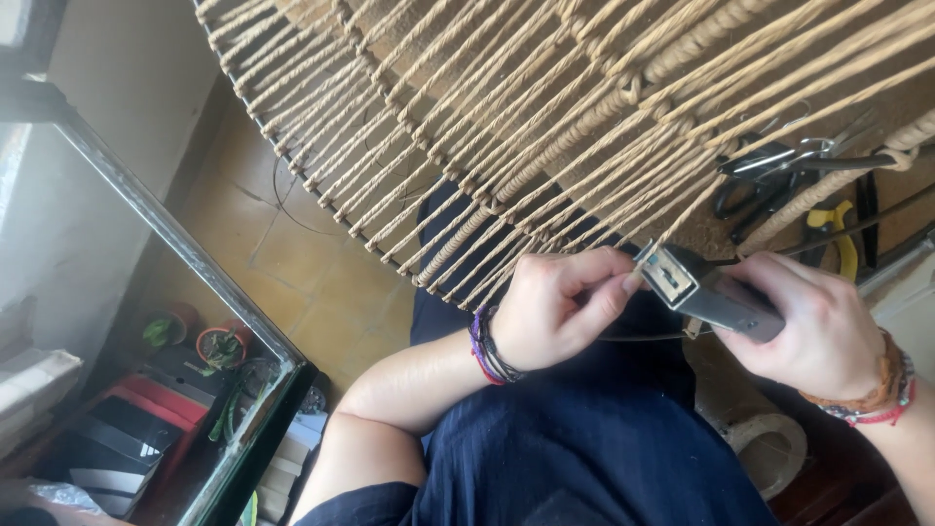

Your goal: Securing and weaving wicker strips onto a frame using a glue gun, pliers, and scissors.

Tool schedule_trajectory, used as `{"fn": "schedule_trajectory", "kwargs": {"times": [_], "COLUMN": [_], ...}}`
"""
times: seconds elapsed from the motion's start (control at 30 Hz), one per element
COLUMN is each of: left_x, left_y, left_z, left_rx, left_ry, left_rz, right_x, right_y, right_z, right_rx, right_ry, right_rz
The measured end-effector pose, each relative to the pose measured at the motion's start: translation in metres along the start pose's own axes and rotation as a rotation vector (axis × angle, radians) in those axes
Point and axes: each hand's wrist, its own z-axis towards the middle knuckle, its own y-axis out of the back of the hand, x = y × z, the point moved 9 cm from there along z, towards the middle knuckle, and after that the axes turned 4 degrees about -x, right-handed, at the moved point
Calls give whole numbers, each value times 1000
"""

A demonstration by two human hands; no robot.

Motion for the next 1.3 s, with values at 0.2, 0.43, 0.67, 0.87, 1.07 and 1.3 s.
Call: {"fn": "schedule_trajectory", "kwargs": {"times": [0.2, 0.43, 0.67, 0.87, 1.07, 1.3], "left_x": [-3, 1, -3, -18, -25, -32], "left_y": [0, -6, -16, -23, -25, -15], "left_z": [-2, -6, -8, -2, 3, 2], "left_rx": [42, 65, 61, 19, -77, -198], "left_ry": [45, 136, 142, 64, 8, -38], "left_rz": [-39, -97, -76, 67, 193, 332], "right_x": [14, -33, -70, -86, -93, -105], "right_y": [9, 3, 4, 2, -4, -14], "right_z": [-2, -39, -86, -103, -114, -115], "right_rx": [50, 61, 8, -80, -114, -122], "right_ry": [-49, -236, -399, -410, -398, -363], "right_rz": [101, 201, 602, 715, 809, 908]}}
